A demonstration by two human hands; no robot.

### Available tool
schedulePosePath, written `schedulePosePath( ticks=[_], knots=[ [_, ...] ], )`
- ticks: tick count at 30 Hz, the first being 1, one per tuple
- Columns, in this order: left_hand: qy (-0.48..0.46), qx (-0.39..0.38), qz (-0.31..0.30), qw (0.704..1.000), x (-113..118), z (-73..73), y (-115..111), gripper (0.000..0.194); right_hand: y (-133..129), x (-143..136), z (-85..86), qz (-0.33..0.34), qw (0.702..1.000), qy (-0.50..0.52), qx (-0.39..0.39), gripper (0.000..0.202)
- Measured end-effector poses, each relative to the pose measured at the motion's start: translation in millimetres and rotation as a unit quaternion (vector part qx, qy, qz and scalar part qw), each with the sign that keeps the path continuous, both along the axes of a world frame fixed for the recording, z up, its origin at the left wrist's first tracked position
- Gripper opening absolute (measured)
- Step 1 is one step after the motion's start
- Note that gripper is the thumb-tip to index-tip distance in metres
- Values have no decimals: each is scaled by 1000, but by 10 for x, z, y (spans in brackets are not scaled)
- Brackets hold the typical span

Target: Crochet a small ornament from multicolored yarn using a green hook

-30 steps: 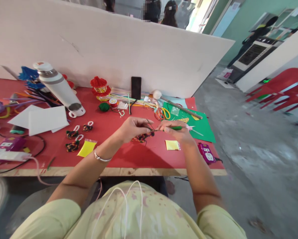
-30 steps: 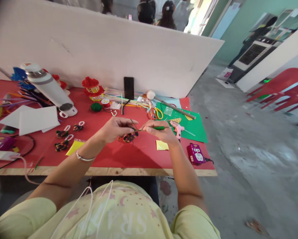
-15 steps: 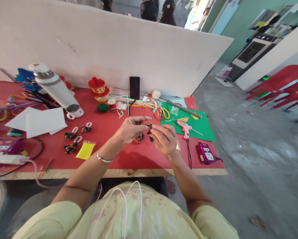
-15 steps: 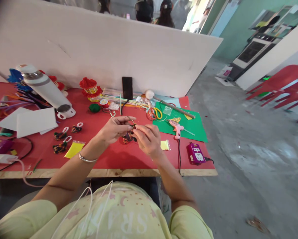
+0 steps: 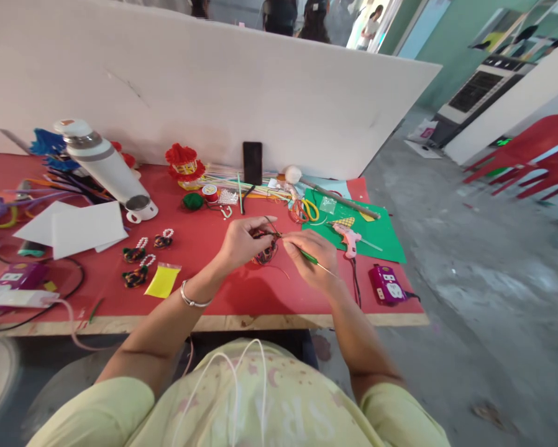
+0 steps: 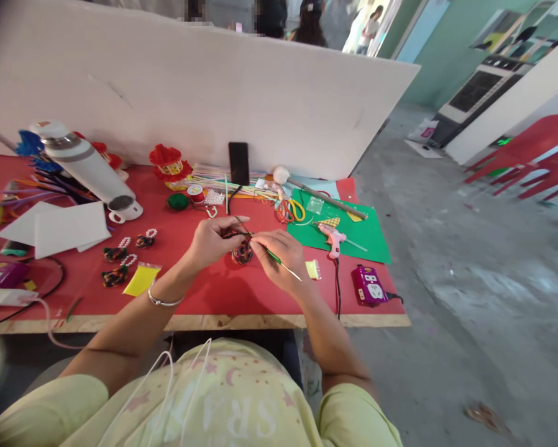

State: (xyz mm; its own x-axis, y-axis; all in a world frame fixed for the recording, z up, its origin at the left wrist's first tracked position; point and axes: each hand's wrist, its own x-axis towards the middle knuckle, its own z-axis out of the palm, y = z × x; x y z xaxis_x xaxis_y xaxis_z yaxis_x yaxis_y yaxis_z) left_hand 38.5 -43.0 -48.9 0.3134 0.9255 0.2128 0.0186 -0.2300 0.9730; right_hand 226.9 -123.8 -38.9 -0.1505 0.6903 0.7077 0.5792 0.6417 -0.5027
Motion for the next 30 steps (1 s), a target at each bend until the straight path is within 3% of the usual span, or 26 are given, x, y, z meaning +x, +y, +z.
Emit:
schedulePosePath(
  ticks=[4,8,11,17,23,30],
  knots=[
    [11,5,-6,1000,-24,42,11,46,-46,83,70,31,993,57,-99,14],
    [-63,-118,-122,983,-44,137,1,42,63,162,-53,107,936,249,-225,20],
    [-109,-184,-166,963,-16,170,-28,50,167,130,-227,109,898,364,-221,29],
    [-136,-138,-70,979,114,143,-89,64,200,-83,-403,0,883,422,-205,37],
    [-145,-174,-81,971,166,167,-149,64,238,-195,-409,-19,857,475,-197,33],
    [-170,-205,-86,960,172,184,-176,62,204,-164,-337,-31,855,488,-173,27]
  ],
)
